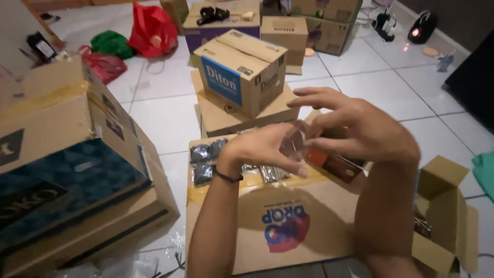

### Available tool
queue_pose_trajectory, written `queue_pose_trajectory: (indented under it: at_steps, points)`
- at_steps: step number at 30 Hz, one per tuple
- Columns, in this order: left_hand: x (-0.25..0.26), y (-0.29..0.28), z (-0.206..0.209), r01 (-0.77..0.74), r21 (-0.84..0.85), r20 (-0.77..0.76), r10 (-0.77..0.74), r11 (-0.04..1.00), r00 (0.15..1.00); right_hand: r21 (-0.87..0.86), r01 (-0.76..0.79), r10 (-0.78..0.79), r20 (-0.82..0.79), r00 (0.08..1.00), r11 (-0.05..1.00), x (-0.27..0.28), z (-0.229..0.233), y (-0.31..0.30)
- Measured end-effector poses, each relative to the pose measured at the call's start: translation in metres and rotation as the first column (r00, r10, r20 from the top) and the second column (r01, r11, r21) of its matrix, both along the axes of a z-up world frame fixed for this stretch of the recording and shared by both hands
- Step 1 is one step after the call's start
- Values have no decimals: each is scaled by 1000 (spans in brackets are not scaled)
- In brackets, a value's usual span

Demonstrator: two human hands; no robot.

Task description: Packing small metal fasteners into plastic bags

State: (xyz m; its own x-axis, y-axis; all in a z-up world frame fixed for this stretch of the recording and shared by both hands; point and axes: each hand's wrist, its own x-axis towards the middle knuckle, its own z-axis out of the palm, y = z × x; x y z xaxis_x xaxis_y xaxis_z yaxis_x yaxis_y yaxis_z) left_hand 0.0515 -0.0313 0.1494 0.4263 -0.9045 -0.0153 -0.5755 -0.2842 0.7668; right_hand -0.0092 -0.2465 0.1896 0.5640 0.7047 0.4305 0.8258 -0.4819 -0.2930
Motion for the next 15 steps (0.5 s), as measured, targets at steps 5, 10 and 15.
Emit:
queue_pose_trajectory:
  at_steps: [5,10,15]
  points:
    - [2,1,-8,165,-4,-4,-165,986,986,-97,-38,32,-65,997,995,-17,9,-10]
    - [1,-7,-6,205,-116,-157,-222,972,962,-44,-51,49,-57,997,998,-28,14,-19]
    - [-3,-12,-7,328,-75,58,-324,942,944,3,-103,103,-27,994,995,-33,20,-18]
